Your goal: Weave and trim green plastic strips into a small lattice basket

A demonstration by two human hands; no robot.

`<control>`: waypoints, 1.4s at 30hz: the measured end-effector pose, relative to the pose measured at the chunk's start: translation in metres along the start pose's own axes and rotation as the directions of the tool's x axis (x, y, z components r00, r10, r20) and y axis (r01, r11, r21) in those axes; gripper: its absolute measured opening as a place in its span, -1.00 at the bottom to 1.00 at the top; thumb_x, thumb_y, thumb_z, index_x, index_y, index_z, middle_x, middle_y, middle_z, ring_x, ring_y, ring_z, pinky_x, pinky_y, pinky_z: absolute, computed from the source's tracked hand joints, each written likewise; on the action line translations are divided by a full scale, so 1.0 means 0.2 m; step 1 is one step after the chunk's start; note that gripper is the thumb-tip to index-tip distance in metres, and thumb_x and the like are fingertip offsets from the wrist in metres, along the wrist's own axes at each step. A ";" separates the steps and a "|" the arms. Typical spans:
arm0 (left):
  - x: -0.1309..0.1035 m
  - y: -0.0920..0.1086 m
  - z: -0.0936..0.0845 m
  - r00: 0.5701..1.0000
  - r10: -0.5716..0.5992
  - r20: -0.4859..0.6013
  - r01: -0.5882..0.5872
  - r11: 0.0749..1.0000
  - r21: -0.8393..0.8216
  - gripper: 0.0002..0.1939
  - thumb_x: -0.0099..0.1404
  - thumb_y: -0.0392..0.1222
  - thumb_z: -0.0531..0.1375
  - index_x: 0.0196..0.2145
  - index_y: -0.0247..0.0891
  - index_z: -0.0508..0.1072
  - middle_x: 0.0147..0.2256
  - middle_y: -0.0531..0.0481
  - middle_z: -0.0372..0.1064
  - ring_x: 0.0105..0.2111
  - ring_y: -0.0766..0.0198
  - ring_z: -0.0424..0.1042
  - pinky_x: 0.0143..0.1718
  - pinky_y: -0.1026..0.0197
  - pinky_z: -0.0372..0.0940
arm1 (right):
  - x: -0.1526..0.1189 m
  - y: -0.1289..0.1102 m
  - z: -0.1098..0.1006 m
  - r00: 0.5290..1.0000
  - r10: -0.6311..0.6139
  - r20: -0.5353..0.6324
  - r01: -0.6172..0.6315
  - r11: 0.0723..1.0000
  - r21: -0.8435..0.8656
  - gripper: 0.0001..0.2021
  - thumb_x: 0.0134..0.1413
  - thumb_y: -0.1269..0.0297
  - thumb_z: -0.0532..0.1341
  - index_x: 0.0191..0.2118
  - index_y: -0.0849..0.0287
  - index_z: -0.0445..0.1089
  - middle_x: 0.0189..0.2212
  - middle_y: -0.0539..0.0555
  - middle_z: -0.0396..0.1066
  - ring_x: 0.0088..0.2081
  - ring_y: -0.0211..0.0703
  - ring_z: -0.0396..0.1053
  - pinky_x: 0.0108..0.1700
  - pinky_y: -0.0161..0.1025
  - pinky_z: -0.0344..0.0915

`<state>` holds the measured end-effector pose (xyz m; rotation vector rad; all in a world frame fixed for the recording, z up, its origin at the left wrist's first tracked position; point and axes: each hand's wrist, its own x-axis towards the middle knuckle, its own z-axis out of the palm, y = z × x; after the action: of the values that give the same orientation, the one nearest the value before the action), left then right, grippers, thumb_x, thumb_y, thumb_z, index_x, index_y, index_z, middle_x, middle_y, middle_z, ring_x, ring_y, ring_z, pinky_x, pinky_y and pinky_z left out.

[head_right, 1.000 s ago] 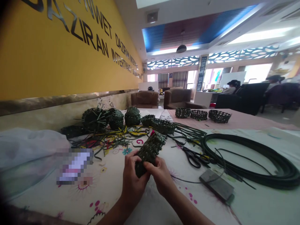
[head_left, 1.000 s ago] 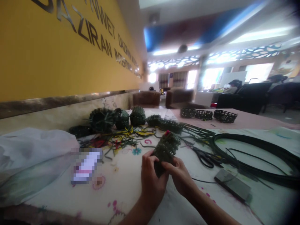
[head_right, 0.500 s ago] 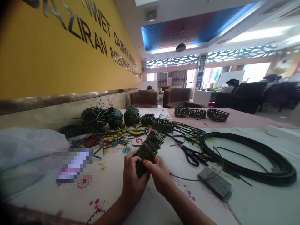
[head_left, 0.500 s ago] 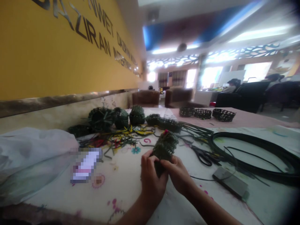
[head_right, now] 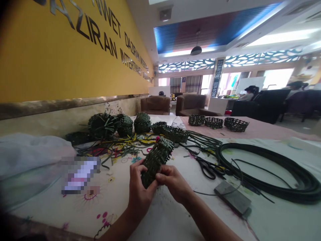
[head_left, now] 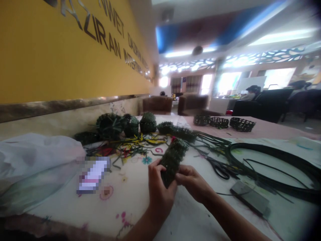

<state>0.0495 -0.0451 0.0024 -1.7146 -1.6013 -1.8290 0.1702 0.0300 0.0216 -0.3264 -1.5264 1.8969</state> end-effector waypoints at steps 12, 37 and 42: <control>-0.01 -0.01 0.00 1.000 0.000 -0.002 0.000 1.000 -0.009 -0.62 0.14 -0.41 0.26 -0.16 -0.20 0.19 0.04 -0.22 0.19 0.11 0.02 0.27 0.06 -0.09 0.28 | -0.02 0.00 0.08 0.991 -0.057 -0.119 0.054 0.998 -0.035 -0.69 -0.04 0.07 0.40 -0.30 0.24 0.54 -0.42 0.06 0.47 -0.36 -0.15 0.36 -0.26 -0.22 0.30; -0.01 0.00 0.01 0.999 0.024 -0.036 -0.022 0.999 0.042 -0.67 0.18 -0.35 0.26 -0.17 -0.20 0.21 0.02 -0.22 0.23 0.07 0.02 0.31 0.03 -0.08 0.32 | -0.02 0.02 0.08 0.978 -0.148 -0.146 0.129 0.983 -0.133 -0.66 0.05 0.03 0.34 -0.18 0.20 0.53 -0.30 0.09 0.51 -0.23 -0.06 0.39 -0.15 -0.17 0.32; -0.01 0.01 0.02 0.999 0.000 -0.041 0.001 1.000 0.027 -0.67 0.16 -0.29 0.30 -0.18 -0.20 0.26 0.02 -0.21 0.26 0.07 0.00 0.33 0.03 -0.10 0.32 | -0.02 0.02 0.01 0.997 -0.067 -0.030 0.067 0.997 -0.027 -0.58 0.09 -0.04 0.31 -0.13 0.23 0.51 -0.30 0.11 0.51 -0.30 -0.14 0.40 -0.27 -0.28 0.31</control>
<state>0.0540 -0.0427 0.0003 -1.6549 -1.6031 -1.8218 0.1705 0.0268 0.0181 -0.3106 -1.5242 1.8136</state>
